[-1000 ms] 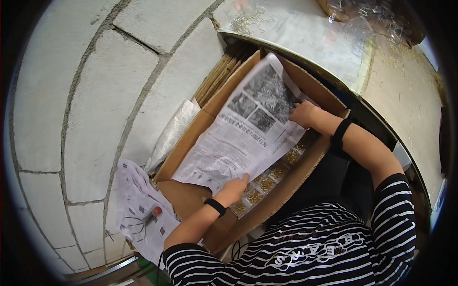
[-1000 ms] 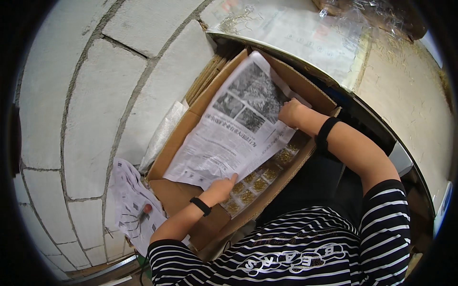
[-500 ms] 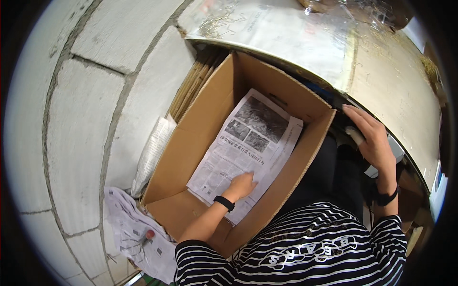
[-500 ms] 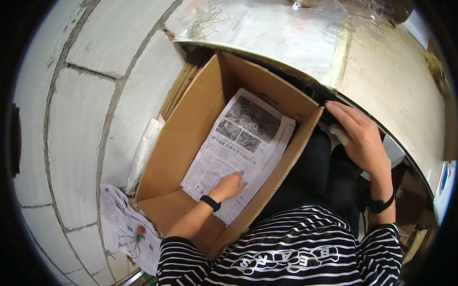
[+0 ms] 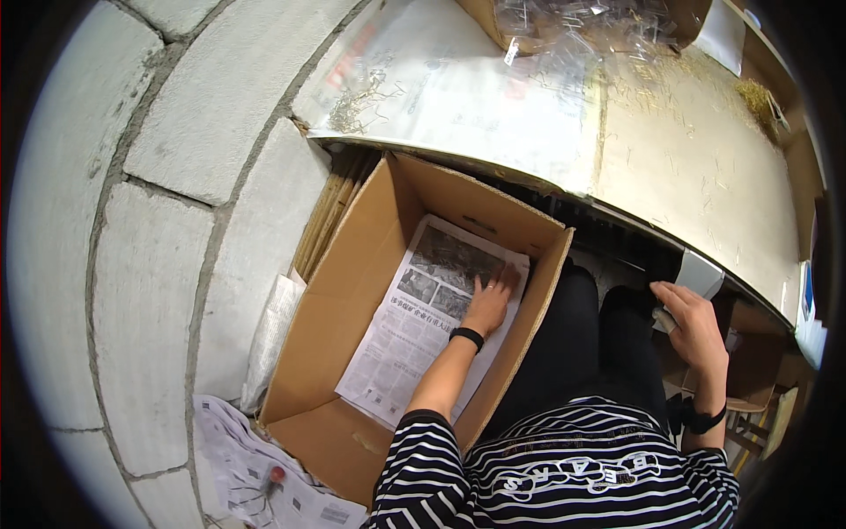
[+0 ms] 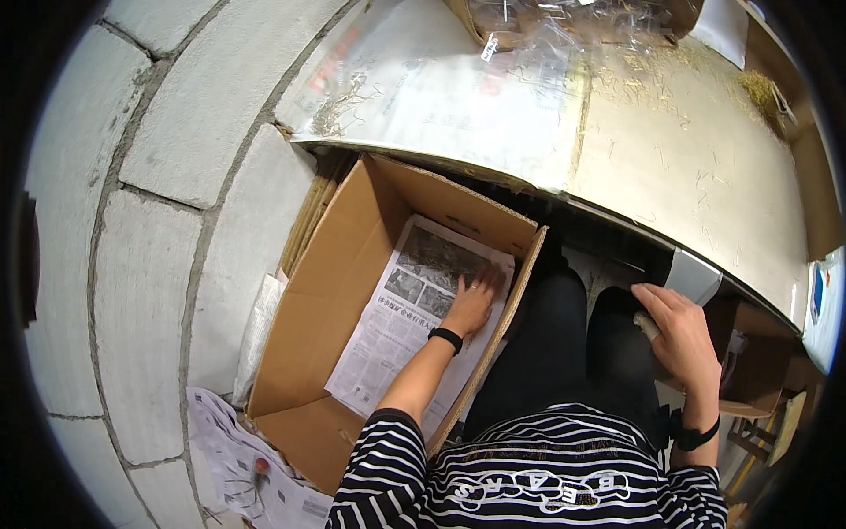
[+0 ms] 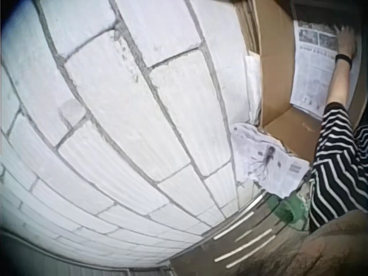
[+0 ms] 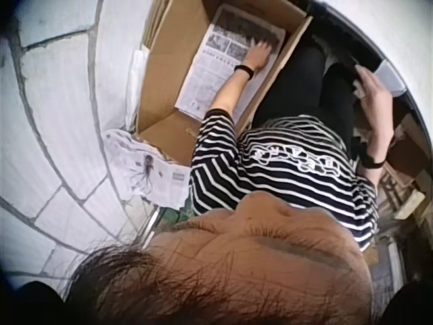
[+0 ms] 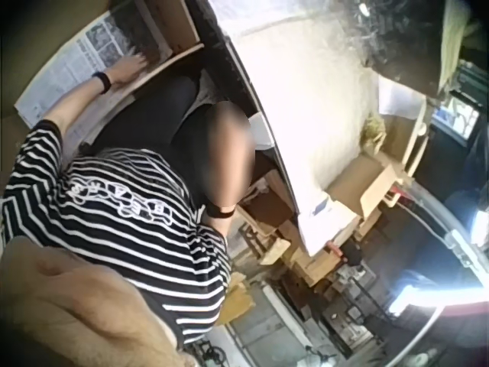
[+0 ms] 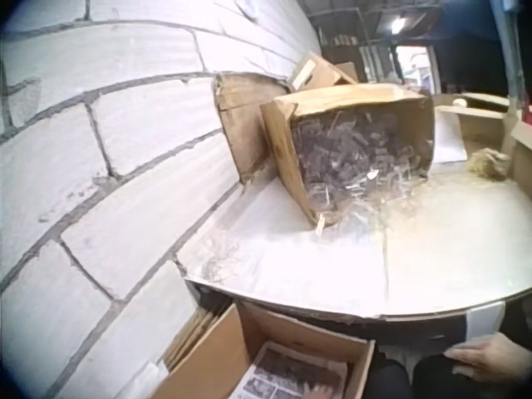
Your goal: The person repeatedly scoops small yellow items from a table into small clear plastic bags, seals them, and places them into a cardboard box. They also briefly handle a newspaper, folding it and placing it into the box before resuming the packaging task.
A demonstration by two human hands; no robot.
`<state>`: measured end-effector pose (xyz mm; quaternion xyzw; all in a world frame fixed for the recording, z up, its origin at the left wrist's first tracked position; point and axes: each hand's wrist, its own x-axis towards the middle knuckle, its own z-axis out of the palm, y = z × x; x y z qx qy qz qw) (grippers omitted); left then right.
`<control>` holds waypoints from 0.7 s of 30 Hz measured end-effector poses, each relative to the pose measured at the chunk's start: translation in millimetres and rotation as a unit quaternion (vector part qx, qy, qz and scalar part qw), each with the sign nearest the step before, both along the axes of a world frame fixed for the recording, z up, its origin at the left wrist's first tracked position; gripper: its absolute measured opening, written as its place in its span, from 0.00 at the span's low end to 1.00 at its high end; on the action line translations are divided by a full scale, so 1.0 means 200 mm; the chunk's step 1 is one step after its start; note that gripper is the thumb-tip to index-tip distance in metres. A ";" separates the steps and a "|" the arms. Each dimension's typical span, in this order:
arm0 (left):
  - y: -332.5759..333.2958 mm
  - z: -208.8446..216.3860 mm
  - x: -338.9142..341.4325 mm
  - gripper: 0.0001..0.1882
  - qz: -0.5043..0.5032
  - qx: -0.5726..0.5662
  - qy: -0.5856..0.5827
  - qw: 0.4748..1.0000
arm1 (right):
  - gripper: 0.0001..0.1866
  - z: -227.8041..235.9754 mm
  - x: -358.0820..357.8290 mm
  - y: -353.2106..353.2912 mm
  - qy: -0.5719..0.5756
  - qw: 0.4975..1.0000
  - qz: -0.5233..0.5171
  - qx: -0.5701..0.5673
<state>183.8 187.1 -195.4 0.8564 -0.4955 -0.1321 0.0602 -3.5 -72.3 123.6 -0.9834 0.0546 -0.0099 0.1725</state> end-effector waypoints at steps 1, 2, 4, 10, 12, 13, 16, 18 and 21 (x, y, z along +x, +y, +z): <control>0.00 -0.07 0.02 0.42 -0.022 0.016 -0.019 0.999 | 0.24 -0.01 -0.02 -0.01 0.014 1.000 -0.003 -0.002; -0.04 -0.01 0.01 0.41 -0.047 0.037 0.007 0.998 | 0.24 -0.03 -0.06 -0.02 0.024 0.999 -0.022 -0.003; -0.06 0.03 0.01 0.39 -0.066 0.062 -0.001 0.996 | 0.23 -0.04 -0.09 -0.03 0.039 0.999 -0.029 0.007; -0.07 -0.13 -0.02 0.37 -0.051 0.030 -0.042 0.997 | 0.20 -0.05 -0.09 -0.06 0.006 1.000 -0.018 0.010; -0.05 -0.23 -0.01 0.34 -0.030 0.067 0.026 0.997 | 0.19 -0.06 -0.07 -0.08 -0.010 1.000 0.020 0.008; -0.03 -0.27 0.00 0.31 -0.047 0.102 0.023 0.993 | 0.20 -0.05 -0.07 -0.08 -0.008 0.999 0.038 -0.020; -0.04 -0.26 0.06 0.22 -0.101 0.169 -0.022 0.980 | 0.21 -0.03 -0.05 -0.16 -0.031 0.998 0.041 -0.040; -0.08 -0.15 0.09 0.17 -0.078 0.126 -0.013 0.989 | 0.22 0.02 -0.06 -0.27 -0.049 0.996 0.034 -0.061; -0.13 0.27 0.15 0.13 0.046 -0.102 0.092 0.989 | 0.22 -0.05 0.01 -0.65 -0.114 0.991 -0.045 -0.056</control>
